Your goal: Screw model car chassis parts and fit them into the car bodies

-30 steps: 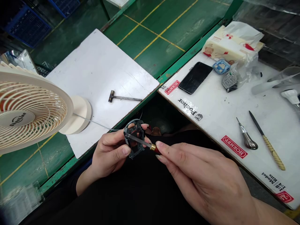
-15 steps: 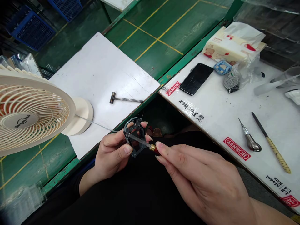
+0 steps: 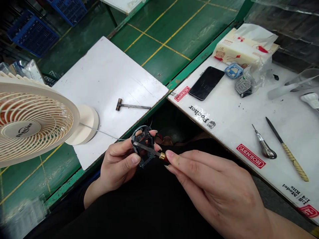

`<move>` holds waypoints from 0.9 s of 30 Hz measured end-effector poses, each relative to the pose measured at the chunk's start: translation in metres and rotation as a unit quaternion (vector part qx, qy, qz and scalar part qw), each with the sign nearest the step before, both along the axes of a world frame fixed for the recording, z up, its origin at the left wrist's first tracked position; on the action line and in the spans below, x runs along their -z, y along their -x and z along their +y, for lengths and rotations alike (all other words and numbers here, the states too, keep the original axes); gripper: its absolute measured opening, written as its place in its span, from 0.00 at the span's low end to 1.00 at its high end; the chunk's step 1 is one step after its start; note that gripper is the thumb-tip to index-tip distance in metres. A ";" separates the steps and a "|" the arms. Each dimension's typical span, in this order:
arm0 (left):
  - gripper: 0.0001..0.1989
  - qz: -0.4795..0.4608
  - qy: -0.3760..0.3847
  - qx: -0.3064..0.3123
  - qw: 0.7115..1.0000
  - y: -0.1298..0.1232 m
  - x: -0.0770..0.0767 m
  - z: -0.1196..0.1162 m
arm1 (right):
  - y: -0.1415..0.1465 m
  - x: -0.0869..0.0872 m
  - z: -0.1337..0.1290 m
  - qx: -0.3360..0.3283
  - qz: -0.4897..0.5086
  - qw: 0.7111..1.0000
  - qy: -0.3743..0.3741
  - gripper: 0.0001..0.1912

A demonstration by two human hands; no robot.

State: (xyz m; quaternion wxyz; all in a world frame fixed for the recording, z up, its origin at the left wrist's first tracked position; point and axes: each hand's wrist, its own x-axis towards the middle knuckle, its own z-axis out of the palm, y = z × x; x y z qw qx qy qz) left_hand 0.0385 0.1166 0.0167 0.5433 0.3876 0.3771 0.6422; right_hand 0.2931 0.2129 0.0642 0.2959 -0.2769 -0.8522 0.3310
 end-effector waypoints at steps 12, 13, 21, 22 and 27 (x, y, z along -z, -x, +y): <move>0.25 -0.009 0.014 -0.007 1.000 -0.001 0.000 -0.002 | 0.006 -0.003 0.003 -0.004 -0.027 0.999 0.018 0.13; 0.25 -0.015 0.011 -0.010 1.000 -0.002 0.001 -0.001 | 0.006 -0.003 0.004 -0.002 -0.031 0.999 0.020 0.12; 0.18 -0.053 -0.020 -0.107 0.993 -0.011 0.002 0.012 | 0.006 -0.005 0.011 0.015 -0.039 0.999 -0.019 0.16; 0.16 -0.048 -0.033 -0.115 0.992 -0.011 0.001 0.014 | 0.008 -0.005 0.011 0.018 -0.032 0.999 -0.024 0.18; 0.15 -0.001 -0.102 -0.136 0.985 -0.008 0.000 0.020 | 0.021 -0.006 0.007 -0.015 0.000 0.999 -0.038 0.28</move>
